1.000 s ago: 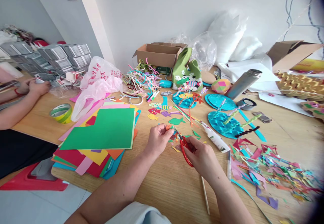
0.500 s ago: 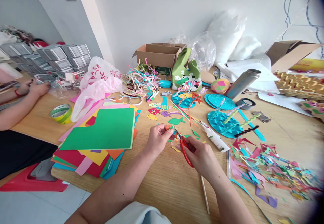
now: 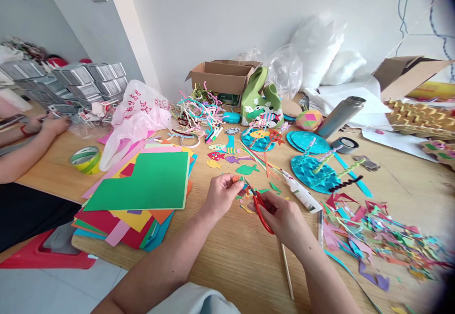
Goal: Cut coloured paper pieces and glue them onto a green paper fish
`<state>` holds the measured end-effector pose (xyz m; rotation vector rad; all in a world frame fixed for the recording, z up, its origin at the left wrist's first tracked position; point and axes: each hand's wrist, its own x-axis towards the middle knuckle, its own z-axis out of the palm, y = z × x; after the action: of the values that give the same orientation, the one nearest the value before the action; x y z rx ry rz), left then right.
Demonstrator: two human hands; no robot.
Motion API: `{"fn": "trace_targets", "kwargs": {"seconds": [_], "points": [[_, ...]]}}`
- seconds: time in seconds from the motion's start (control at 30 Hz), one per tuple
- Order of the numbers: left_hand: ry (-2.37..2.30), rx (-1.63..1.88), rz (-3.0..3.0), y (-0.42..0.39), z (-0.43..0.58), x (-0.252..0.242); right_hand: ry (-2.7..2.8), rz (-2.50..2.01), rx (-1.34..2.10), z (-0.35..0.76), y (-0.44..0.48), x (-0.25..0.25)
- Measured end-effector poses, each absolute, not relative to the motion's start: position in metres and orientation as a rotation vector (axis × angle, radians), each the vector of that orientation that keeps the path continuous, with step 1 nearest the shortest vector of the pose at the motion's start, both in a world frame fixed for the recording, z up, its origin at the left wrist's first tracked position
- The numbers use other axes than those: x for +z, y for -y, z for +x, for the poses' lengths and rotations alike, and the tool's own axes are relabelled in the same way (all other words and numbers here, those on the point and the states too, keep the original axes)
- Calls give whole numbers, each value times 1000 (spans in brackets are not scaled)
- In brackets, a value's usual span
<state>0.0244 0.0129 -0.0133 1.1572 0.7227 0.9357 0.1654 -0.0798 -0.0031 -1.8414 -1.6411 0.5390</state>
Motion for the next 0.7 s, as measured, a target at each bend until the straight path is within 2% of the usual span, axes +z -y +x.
{"fn": "trace_targets", "kwargs": {"seconds": [0.7], "points": [[-738,903,1241,-15,23,-15,1685,-1882,444,171,81,-4]]}}
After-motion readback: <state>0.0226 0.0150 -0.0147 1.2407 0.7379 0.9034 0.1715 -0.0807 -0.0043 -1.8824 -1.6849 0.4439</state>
